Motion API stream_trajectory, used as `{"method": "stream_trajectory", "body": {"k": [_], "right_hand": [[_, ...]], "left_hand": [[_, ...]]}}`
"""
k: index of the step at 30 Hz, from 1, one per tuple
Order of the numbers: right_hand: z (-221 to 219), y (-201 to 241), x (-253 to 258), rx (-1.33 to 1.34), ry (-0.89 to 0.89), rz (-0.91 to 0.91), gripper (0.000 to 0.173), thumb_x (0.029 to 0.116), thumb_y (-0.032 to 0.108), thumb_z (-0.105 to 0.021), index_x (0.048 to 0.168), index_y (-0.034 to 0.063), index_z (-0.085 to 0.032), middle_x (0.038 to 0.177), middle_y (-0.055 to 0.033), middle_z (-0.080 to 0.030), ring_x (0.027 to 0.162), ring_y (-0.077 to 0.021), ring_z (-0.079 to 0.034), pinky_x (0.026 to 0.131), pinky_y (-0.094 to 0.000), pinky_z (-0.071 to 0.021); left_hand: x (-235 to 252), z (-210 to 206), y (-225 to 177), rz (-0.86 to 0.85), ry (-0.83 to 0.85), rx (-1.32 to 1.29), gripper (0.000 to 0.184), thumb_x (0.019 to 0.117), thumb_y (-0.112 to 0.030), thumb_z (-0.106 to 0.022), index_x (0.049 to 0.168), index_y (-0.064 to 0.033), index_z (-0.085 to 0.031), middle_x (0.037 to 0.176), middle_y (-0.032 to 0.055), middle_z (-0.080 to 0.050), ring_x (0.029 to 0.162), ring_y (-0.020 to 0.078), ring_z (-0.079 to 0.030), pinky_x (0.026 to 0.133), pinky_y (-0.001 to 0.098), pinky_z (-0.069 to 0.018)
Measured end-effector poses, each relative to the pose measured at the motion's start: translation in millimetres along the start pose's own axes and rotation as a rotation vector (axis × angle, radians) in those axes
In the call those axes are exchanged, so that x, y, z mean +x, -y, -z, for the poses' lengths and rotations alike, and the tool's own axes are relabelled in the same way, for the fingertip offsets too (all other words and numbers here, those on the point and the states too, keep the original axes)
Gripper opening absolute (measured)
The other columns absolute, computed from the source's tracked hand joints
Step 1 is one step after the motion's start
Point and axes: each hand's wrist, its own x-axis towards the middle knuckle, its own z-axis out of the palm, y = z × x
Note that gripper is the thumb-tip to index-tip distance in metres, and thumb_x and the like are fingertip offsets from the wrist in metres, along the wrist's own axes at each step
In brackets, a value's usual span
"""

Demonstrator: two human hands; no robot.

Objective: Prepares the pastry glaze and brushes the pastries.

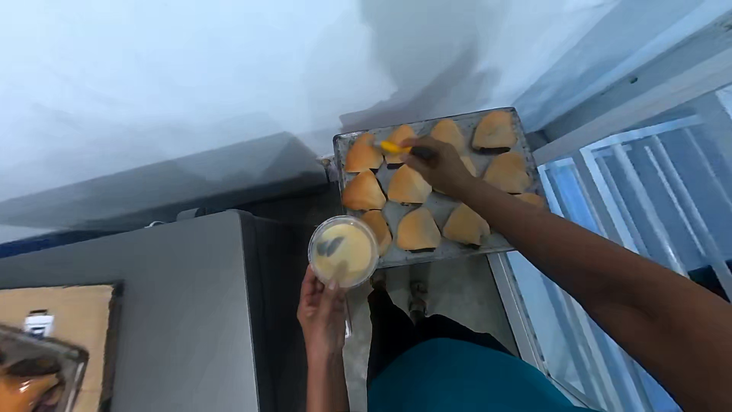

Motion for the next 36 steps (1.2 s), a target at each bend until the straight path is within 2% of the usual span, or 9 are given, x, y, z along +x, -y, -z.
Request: {"method": "stream_trajectory", "body": {"k": [2,5,10,14,18,27,30,33,36], "right_hand": [[-3,11,4,-0.063,0.132,0.032,0.031,0.1011,0.017,-0.063,0.127,0.001,-0.067,0.114,-0.0177,-0.07,0.094,-0.0243,-0.069,0.084,-0.0438,-0.0581],[8,41,11,-0.016,0.096,-0.017,0.024,0.1018,0.016,-0.062,0.12,0.0006,-0.067,0.097,-0.0087,-0.068,0.08,-0.006,-0.063,0.075,-0.0239,-0.0542],[-22,34,23,-0.278,0.124,0.104,0.03,0.1003,0.017,-0.063,0.121,-0.0036,-0.069,0.109,-0.0241,-0.07,0.092,-0.0377,-0.07,0.081,-0.0547,-0.0568],[-16,54,19,-0.148,0.158,0.08,0.027,0.1003,0.021,-0.064,0.118,0.0024,-0.071,0.104,-0.0153,-0.071,0.088,-0.0221,-0.069,0.079,-0.0401,-0.0579],[-30,35,44,-0.431,0.254,0.376,0.026,0.0947,0.012,-0.069,0.118,0.0014,-0.072,0.107,-0.0216,-0.072,0.101,-0.0426,-0.068,0.082,-0.058,-0.0543],[-25,48,-25,-0.435,0.339,0.45,0.026,0.0881,0.013,-0.073,0.112,0.0049,-0.074,0.102,-0.0171,-0.072,0.094,-0.0387,-0.069,0.074,-0.0544,-0.0556],[-7,53,-65,-0.333,0.328,0.385,0.025,0.095,0.021,-0.066,0.113,0.006,-0.075,0.1,-0.0119,-0.073,0.092,-0.0285,-0.071,0.078,-0.0465,-0.0577],[43,81,-88,-0.116,0.192,0.281,0.028,0.0992,0.028,-0.063,0.118,0.0094,-0.073,0.101,-0.0006,-0.068,0.093,-0.0033,-0.063,0.083,-0.0191,-0.0541],[55,101,-103,-0.102,0.176,0.468,0.024,0.1015,0.026,-0.063,0.113,0.0077,-0.072,0.103,-0.0049,-0.072,0.103,-0.0093,-0.065,0.094,-0.0219,-0.0515]], "left_hand": [[2,14,-7,-0.017,-0.031,-0.029,0.061,0.0856,-0.006,-0.072,0.14,0.0022,-0.045,0.112,0.0082,-0.072,0.094,0.0207,-0.074,0.083,0.0411,-0.064],[4,26,-14,-0.017,-0.063,-0.064,0.064,0.082,-0.013,-0.081,0.137,-0.0005,-0.049,0.11,0.0077,-0.073,0.094,0.0199,-0.074,0.082,0.0402,-0.0642],[13,26,-22,-0.036,-0.031,-0.102,0.07,0.0801,-0.016,-0.084,0.138,0.0006,-0.048,0.112,0.0098,-0.072,0.095,0.0214,-0.074,0.082,0.0411,-0.0643],[19,25,-24,-0.046,0.008,-0.121,0.07,0.0804,-0.015,-0.085,0.138,0.0006,-0.049,0.114,0.01,-0.072,0.098,0.022,-0.074,0.085,0.0419,-0.0637],[21,21,-21,-0.048,0.007,-0.116,0.067,0.0805,-0.01,-0.082,0.137,0.0015,-0.049,0.113,0.0108,-0.072,0.097,0.0228,-0.074,0.084,0.0427,-0.0638],[28,22,-14,-0.058,-0.054,-0.036,0.053,0.0898,0.004,-0.058,0.141,0.0037,-0.043,0.116,0.0099,-0.07,0.099,0.0215,-0.073,0.086,0.0418,-0.063],[34,16,-10,-0.063,-0.038,0.032,0.055,0.0899,0.006,-0.055,0.143,0.0041,-0.039,0.117,0.0078,-0.068,0.1,0.0189,-0.072,0.087,0.0402,-0.062],[34,3,0,-0.034,0.053,0.08,0.058,0.0899,0.006,-0.058,0.145,0.0035,-0.039,0.12,0.0077,-0.067,0.1,0.0175,-0.071,0.087,0.0389,-0.0616],[25,-28,13,0.014,0.175,0.073,0.063,0.0881,0.006,-0.061,0.146,0.0048,-0.038,0.121,0.0085,-0.067,0.101,0.0173,-0.071,0.088,0.0387,-0.0611]]}}
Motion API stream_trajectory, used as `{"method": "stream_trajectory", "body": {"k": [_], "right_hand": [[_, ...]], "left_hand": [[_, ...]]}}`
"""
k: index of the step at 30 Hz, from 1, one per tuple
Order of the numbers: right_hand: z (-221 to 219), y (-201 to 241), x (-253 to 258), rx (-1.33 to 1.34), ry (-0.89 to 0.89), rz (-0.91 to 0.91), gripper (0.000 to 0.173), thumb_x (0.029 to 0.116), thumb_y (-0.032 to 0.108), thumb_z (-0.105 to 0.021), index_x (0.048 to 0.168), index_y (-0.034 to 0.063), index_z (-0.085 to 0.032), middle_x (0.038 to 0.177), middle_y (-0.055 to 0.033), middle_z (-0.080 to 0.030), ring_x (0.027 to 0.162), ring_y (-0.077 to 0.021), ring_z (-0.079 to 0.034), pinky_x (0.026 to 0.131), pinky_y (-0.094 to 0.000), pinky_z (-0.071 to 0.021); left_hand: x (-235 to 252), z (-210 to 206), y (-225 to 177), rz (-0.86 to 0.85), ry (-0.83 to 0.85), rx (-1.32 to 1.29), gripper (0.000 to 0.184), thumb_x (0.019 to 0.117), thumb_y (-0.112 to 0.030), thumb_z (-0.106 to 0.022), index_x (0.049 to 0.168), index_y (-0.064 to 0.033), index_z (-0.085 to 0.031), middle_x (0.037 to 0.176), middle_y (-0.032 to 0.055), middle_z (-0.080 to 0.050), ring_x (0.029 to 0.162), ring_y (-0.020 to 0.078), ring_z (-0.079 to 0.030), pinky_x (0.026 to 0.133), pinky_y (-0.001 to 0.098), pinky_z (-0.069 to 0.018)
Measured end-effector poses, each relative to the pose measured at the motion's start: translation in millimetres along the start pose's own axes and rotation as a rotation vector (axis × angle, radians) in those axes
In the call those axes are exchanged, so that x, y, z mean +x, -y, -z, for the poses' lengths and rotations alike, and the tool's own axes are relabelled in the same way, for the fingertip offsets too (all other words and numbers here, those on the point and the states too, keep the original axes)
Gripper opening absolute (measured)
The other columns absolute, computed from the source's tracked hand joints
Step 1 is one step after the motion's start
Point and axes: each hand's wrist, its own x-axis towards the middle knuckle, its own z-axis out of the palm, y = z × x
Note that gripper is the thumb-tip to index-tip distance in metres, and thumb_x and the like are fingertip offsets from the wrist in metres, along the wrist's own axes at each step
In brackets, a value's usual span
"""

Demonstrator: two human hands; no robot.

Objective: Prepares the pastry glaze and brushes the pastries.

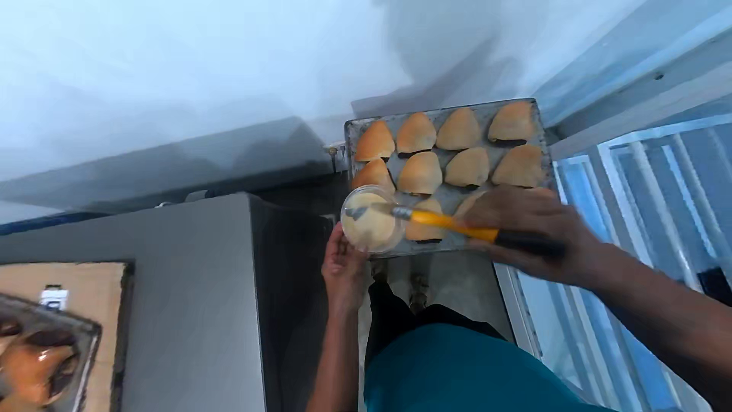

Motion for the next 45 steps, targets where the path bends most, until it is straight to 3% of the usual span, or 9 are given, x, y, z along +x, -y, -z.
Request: {"method": "stream_trajectory", "body": {"k": [3,7,16,22,27,32,37,41,45], "right_hand": [[-21,-3,-19,-0.007,-0.033,0.02,0.026,0.1024,0.027,-0.062,0.114,0.0063,-0.074,0.102,-0.0082,-0.074,0.101,-0.0152,-0.067,0.091,-0.0263,-0.0526],[-37,8,-56,0.568,-0.374,-0.487,0.019,0.1009,0.019,-0.061,0.115,0.0108,-0.072,0.096,0.0055,-0.073,0.083,-0.0004,-0.068,0.076,-0.0189,-0.0582],[-27,-4,-87,1.513,-0.897,-1.262,0.038,0.1127,0.032,-0.031,0.096,0.0114,-0.059,0.074,-0.0005,-0.065,0.06,-0.0062,-0.063,0.057,-0.019,-0.0553],[2,-52,-57,1.048,-0.937,-0.98,0.029,0.1123,0.027,-0.036,0.11,0.0131,-0.061,0.082,0.0035,-0.068,0.068,-0.0058,-0.064,0.065,-0.0226,-0.0575],[-14,-131,-10,0.217,-0.43,-0.666,0.035,0.1048,0.02,-0.057,0.13,-0.0034,-0.062,0.109,-0.0142,-0.069,0.087,-0.0135,-0.066,0.081,-0.0321,-0.0565],[-7,-113,22,0.226,-0.315,-0.67,0.027,0.1037,0.019,-0.058,0.122,0.0013,-0.066,0.099,-0.0038,-0.07,0.083,-0.0024,-0.064,0.077,-0.0226,-0.0543],[-27,-125,37,-0.056,-0.16,-0.554,0.032,0.1026,0.019,-0.061,0.127,-0.0024,-0.066,0.114,-0.0226,-0.068,0.094,-0.0289,-0.069,0.085,-0.0455,-0.0577],[-24,-105,46,-0.003,-0.135,-0.543,0.027,0.1012,0.02,-0.064,0.12,0.0018,-0.069,0.103,-0.0125,-0.069,0.084,-0.0134,-0.065,0.077,-0.0303,-0.0558],[-31,-129,55,-0.337,-0.023,-0.34,0.029,0.0995,0.019,-0.065,0.122,0.0009,-0.071,0.113,-0.0232,-0.07,0.106,-0.0434,-0.066,0.085,-0.061,-0.0508]], "left_hand": [[-8,-35,10,-0.01,0.087,0.025,0.067,0.0861,0.005,-0.064,0.147,0.0063,-0.037,0.121,0.0083,-0.067,0.101,0.0152,-0.07,0.089,0.0367,-0.0606],[-20,-60,25,-0.004,0.131,0.1,0.066,0.0873,0.006,-0.064,0.148,0.0062,-0.038,0.125,0.009,-0.064,0.105,0.0132,-0.068,0.091,0.0337,-0.0588],[-40,-81,41,0.117,0.133,-0.028,0.064,0.0873,0.007,-0.063,0.146,0.0054,-0.038,0.119,0.0102,-0.065,0.099,0.0172,-0.07,0.089,0.0375,-0.0605],[-40,-51,29,0.102,0.008,-0.073,0.055,0.0907,0.008,-0.056,0.143,0.0042,-0.04,0.114,0.0093,-0.068,0.096,0.0191,-0.072,0.085,0.0387,-0.0628],[-43,-13,16,0.04,-0.082,-0.084,0.054,0.0896,0.002,-0.059,0.141,0.0018,-0.043,0.114,0.0091,-0.07,0.095,0.0206,-0.073,0.084,0.0411,-0.0633],[-48,25,1,-0.024,-0.159,-0.143,0.058,0.084,-0.008,-0.076,0.135,-0.0005,-0.051,0.11,0.0095,-0.073,0.094,0.0225,-0.075,0.083,0.0429,-0.0642],[-46,36,-16,-0.053,-0.188,-0.153,0.062,0.0827,-0.012,-0.08,0.136,-0.001,-0.049,0.111,0.0092,-0.073,0.095,0.0222,-0.075,0.082,0.0421,-0.0645],[-39,35,-23,-0.07,-0.177,-0.148,0.068,0.0808,-0.015,-0.084,0.137,-0.0008,-0.048,0.111,0.0088,-0.073,0.095,0.0212,-0.075,0.082,0.0413,-0.0644],[-33,30,-27,-0.098,-0.138,-0.147,0.066,0.081,-0.015,-0.084,0.136,-0.0011,-0.049,0.111,0.0095,-0.073,0.095,0.0219,-0.075,0.083,0.0419,-0.0643]]}}
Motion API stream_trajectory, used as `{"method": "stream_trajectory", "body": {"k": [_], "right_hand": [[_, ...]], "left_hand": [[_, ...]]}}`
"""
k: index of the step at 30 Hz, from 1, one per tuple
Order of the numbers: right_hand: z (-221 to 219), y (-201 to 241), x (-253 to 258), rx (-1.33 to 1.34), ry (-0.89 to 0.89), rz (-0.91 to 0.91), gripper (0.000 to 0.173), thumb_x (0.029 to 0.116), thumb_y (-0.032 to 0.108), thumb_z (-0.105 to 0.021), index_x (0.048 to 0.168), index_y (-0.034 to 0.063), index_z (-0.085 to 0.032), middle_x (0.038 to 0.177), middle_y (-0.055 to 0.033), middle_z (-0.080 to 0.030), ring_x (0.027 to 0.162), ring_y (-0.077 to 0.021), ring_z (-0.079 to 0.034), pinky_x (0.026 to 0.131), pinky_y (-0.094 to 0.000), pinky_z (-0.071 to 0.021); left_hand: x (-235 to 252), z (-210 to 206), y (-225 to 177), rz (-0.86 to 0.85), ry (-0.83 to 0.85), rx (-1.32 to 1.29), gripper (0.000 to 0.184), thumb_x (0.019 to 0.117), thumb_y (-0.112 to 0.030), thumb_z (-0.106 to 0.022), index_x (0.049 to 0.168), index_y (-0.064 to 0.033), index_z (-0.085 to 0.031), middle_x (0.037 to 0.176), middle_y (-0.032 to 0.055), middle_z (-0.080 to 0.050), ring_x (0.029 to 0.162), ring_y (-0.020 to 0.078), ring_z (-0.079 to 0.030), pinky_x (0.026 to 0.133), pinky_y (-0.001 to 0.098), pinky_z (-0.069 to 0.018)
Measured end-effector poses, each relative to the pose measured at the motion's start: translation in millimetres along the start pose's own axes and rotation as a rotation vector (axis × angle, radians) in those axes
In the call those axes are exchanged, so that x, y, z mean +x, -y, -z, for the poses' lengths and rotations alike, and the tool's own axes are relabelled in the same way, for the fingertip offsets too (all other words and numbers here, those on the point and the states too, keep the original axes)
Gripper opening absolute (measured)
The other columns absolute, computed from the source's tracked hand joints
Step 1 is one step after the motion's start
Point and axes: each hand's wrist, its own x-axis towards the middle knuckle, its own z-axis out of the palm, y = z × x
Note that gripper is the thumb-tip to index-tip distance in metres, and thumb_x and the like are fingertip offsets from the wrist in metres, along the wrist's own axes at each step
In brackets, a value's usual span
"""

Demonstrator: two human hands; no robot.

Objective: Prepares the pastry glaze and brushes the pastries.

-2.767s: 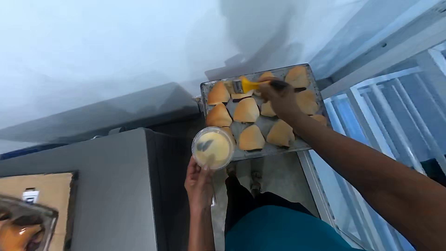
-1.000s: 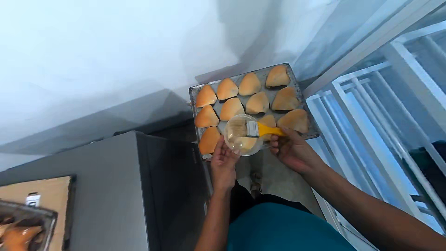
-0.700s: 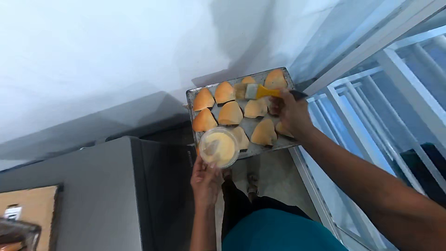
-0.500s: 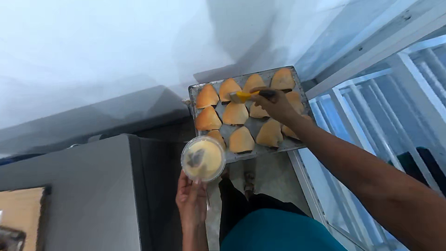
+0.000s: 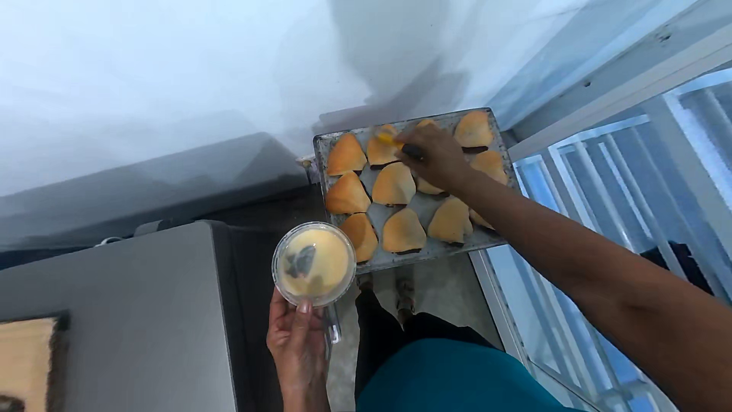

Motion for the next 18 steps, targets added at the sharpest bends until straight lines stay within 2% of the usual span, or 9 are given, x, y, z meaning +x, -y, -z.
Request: {"method": "stream_trajectory", "body": {"k": [1,3,5,7,9,12,14,16,18], "right_hand": [[-2,2,-4,-0.034,0.073,0.037,0.028,0.0981,0.017,-0.067,0.121,0.002,-0.072,0.11,-0.0227,-0.071,0.103,-0.0448,-0.067,0.081,-0.0628,-0.0504],[6,10,-13,-0.008,0.158,0.085,0.027,0.0981,0.02,-0.067,0.119,0.0048,-0.073,0.104,-0.0178,-0.072,0.094,-0.0386,-0.069,0.075,-0.0568,-0.0519],[23,14,-16,0.087,0.12,0.041,0.027,0.0979,0.021,-0.067,0.118,0.0039,-0.073,0.104,-0.017,-0.072,0.094,-0.0353,-0.069,0.079,-0.0547,-0.0528],[34,12,-12,0.107,0.032,-0.036,0.029,0.1003,0.02,-0.065,0.121,0.0016,-0.071,0.11,-0.0207,-0.071,0.1,-0.0378,-0.068,0.087,-0.0556,-0.0535],[28,12,-21,0.06,-0.035,-0.062,0.029,0.1006,0.019,-0.064,0.123,0.0008,-0.07,0.111,-0.0221,-0.07,0.103,-0.0396,-0.067,0.09,-0.0561,-0.0526],[-3,26,-88,-0.026,0.048,0.029,0.029,0.0948,0.016,-0.068,0.12,0.0021,-0.072,0.106,-0.0206,-0.071,0.101,-0.0408,-0.068,0.085,-0.0589,-0.0541],[-10,37,-125,-0.033,0.053,0.098,0.026,0.0967,0.021,-0.064,0.115,0.0062,-0.074,0.103,-0.0147,-0.075,0.098,-0.0345,-0.071,0.079,-0.0512,-0.0561],[3,46,-128,0.007,-0.007,0.095,0.024,0.0959,0.022,-0.065,0.11,0.0057,-0.076,0.097,-0.0128,-0.075,0.094,-0.0326,-0.071,0.076,-0.0482,-0.0559],[14,42,-113,0.009,-0.073,0.057,0.025,0.0949,0.019,-0.066,0.113,0.0033,-0.075,0.1,-0.0162,-0.073,0.097,-0.0371,-0.069,0.08,-0.0529,-0.055]], "left_hand": [[1,-1,-1,-0.007,0.008,-0.002,0.065,0.0813,-0.014,-0.084,0.136,-0.0015,-0.05,0.11,0.0094,-0.073,0.095,0.0219,-0.075,0.083,0.0418,-0.0643],[1,0,-2,-0.015,0.012,0.003,0.064,0.0819,-0.014,-0.083,0.135,-0.0018,-0.05,0.11,0.0085,-0.073,0.094,0.0213,-0.075,0.082,0.0408,-0.0644],[1,1,-1,-0.009,0.009,0.011,0.063,0.0826,-0.013,-0.082,0.136,-0.0017,-0.049,0.11,0.0077,-0.073,0.094,0.021,-0.075,0.082,0.0406,-0.0643],[0,2,2,0.002,0.016,0.017,0.063,0.0835,-0.011,-0.079,0.137,-0.0014,-0.048,0.112,0.0079,-0.073,0.095,0.0209,-0.074,0.083,0.0411,-0.0642],[-1,0,4,0.002,0.018,0.0,0.064,0.0827,-0.009,-0.08,0.137,0.0,-0.048,0.111,0.0096,-0.073,0.095,0.0217,-0.075,0.082,0.0411,-0.0643],[-4,-3,5,-0.004,0.016,0.003,0.061,0.0843,-0.007,-0.077,0.137,0.0006,-0.048,0.111,0.01,-0.072,0.094,0.0224,-0.075,0.082,0.0414,-0.0644],[-6,-4,7,-0.011,0.014,0.027,0.057,0.0864,-0.006,-0.073,0.137,0.0003,-0.047,0.112,0.0089,-0.072,0.096,0.0223,-0.074,0.083,0.0418,-0.0642],[-9,-8,8,-0.019,0.005,0.051,0.052,0.0883,-0.003,-0.067,0.136,0.0,-0.047,0.112,0.0076,-0.072,0.096,0.0217,-0.074,0.082,0.0416,-0.0644],[-10,-12,12,-0.02,0.011,0.063,0.051,0.0886,-0.001,-0.063,0.137,0.0004,-0.046,0.112,0.0079,-0.072,0.096,0.0216,-0.074,0.083,0.0418,-0.0642]]}}
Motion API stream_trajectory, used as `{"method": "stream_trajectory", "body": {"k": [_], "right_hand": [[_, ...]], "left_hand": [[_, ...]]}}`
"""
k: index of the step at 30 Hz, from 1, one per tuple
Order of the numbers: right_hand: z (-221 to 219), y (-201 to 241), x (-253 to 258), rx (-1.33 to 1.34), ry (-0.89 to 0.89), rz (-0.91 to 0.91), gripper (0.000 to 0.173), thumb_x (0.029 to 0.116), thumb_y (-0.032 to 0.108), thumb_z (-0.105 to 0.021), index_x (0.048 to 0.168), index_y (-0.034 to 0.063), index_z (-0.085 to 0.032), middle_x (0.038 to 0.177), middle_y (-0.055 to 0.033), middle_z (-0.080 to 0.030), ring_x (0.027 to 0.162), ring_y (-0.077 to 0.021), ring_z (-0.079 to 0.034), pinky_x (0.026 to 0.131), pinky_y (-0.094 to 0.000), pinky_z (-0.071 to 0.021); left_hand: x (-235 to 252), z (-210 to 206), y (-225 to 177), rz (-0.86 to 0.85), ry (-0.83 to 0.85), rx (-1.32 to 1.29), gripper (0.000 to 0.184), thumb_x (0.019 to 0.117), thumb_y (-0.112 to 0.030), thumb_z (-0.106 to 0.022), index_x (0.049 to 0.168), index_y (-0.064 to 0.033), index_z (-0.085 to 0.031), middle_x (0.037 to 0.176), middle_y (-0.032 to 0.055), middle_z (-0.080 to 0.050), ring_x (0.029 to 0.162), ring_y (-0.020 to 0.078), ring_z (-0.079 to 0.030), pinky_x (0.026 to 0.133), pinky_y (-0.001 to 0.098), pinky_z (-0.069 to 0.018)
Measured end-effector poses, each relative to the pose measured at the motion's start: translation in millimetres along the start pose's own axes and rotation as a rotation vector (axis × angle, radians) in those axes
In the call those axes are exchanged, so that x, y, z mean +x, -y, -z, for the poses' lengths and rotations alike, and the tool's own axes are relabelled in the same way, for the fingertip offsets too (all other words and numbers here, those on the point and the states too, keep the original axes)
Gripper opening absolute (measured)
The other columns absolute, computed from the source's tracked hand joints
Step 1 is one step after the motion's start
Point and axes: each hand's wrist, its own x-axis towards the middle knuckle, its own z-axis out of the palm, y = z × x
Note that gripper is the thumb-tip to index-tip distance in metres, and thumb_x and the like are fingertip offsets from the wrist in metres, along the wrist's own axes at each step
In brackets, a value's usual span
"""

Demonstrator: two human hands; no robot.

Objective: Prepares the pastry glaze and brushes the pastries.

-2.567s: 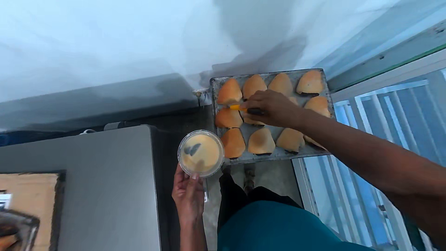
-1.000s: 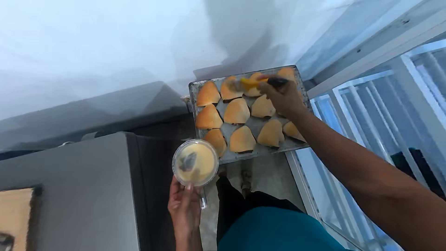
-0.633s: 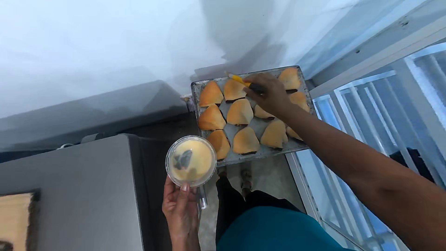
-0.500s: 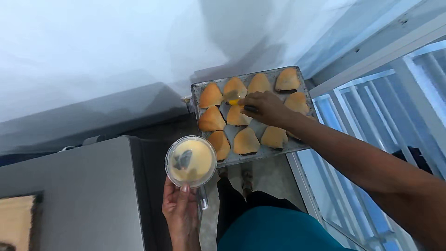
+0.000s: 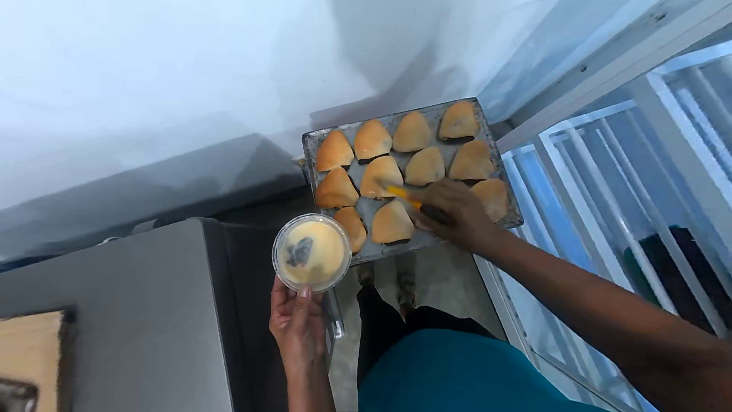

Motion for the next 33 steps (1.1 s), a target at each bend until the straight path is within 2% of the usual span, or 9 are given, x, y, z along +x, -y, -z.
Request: {"method": "stream_trajectory", "body": {"k": [5,10,14,16,19,23,25,29,33], "right_hand": [[-8,-19,-15,0.066,0.127,-0.07,0.028,0.0955,0.015,-0.069,0.12,0.0015,-0.072,0.111,-0.0206,-0.072,0.104,-0.0399,-0.069,0.087,-0.058,-0.0547],[65,10,-41,0.508,0.015,-0.052,0.026,0.0991,0.025,-0.065,0.118,0.0088,-0.071,0.106,0.0024,-0.068,0.093,0.0029,-0.063,0.082,-0.0146,-0.0547],[51,39,-23,0.33,0.011,0.307,0.025,0.0971,0.025,-0.065,0.111,0.0065,-0.075,0.099,-0.0064,-0.073,0.099,-0.016,-0.066,0.089,-0.0288,-0.0528],[30,45,-24,0.381,0.01,0.274,0.025,0.0961,0.022,-0.065,0.111,0.005,-0.076,0.098,-0.007,-0.073,0.097,-0.0154,-0.066,0.087,-0.027,-0.0534],[18,50,-39,0.869,0.008,-0.181,0.021,0.0995,0.015,-0.061,0.116,0.006,-0.071,0.1,0.0042,-0.072,0.086,0.0007,-0.066,0.078,-0.0167,-0.0566],[1,34,-48,1.507,-0.035,-0.937,0.032,0.1108,0.022,-0.036,0.111,0.0101,-0.066,0.081,-0.0012,-0.072,0.07,-0.0084,-0.068,0.065,-0.0229,-0.058],[1,28,-47,1.633,-0.067,-1.109,0.04,0.1127,0.029,-0.029,0.106,0.0132,-0.065,0.078,-0.0003,-0.07,0.068,-0.0084,-0.068,0.065,-0.0229,-0.0587],[6,16,-19,1.408,-0.19,-0.899,0.031,0.1119,0.024,-0.035,0.11,0.0126,-0.064,0.085,0.002,-0.07,0.075,-0.0082,-0.068,0.07,-0.0247,-0.0592],[-14,15,-13,0.691,0.032,-0.283,0.025,0.1009,0.014,-0.059,0.12,-0.0003,-0.066,0.104,-0.0054,-0.07,0.086,-0.0078,-0.066,0.079,-0.026,-0.0576]], "left_hand": [[-5,-12,21,0.026,0.035,0.036,0.056,0.0885,0.003,-0.06,0.141,0.0022,-0.042,0.116,0.0078,-0.07,0.1,0.02,-0.072,0.086,0.0414,-0.0627],[-16,-21,45,0.074,0.058,0.048,0.056,0.089,0.008,-0.059,0.143,0.003,-0.041,0.119,0.007,-0.067,0.102,0.0176,-0.07,0.089,0.0396,-0.0609],[-33,-44,56,0.092,0.143,0.039,0.058,0.0878,0.006,-0.061,0.143,0.0038,-0.042,0.117,0.0064,-0.069,0.099,0.0147,-0.071,0.088,0.0355,-0.0608],[-37,-53,60,0.095,0.158,0.035,0.057,0.0881,0.007,-0.062,0.142,0.0045,-0.043,0.116,0.0076,-0.069,0.097,0.015,-0.071,0.087,0.0353,-0.0607],[-38,-53,65,0.111,0.149,0.032,0.063,0.088,0.008,-0.062,0.146,0.0051,-0.039,0.12,0.0092,-0.067,0.101,0.0161,-0.07,0.091,0.0366,-0.06],[-36,-46,63,0.127,0.124,0.026,0.06,0.0884,0.01,-0.06,0.145,0.0037,-0.041,0.118,0.0097,-0.067,0.1,0.0169,-0.07,0.09,0.0373,-0.0599],[-36,-36,58,0.145,0.067,0.028,0.057,0.0898,0.011,-0.057,0.144,0.0052,-0.04,0.115,0.0103,-0.067,0.097,0.0174,-0.07,0.087,0.0374,-0.061],[-40,4,41,0.085,-0.071,0.023,0.055,0.0914,0.008,-0.053,0.144,0.0045,-0.038,0.114,0.0106,-0.068,0.095,0.0207,-0.072,0.085,0.0413,-0.0626],[-52,45,20,-0.018,-0.173,0.02,0.052,0.0903,0.001,-0.057,0.14,0.0022,-0.041,0.113,0.009,-0.07,0.096,0.0218,-0.073,0.085,0.0423,-0.0633]]}}
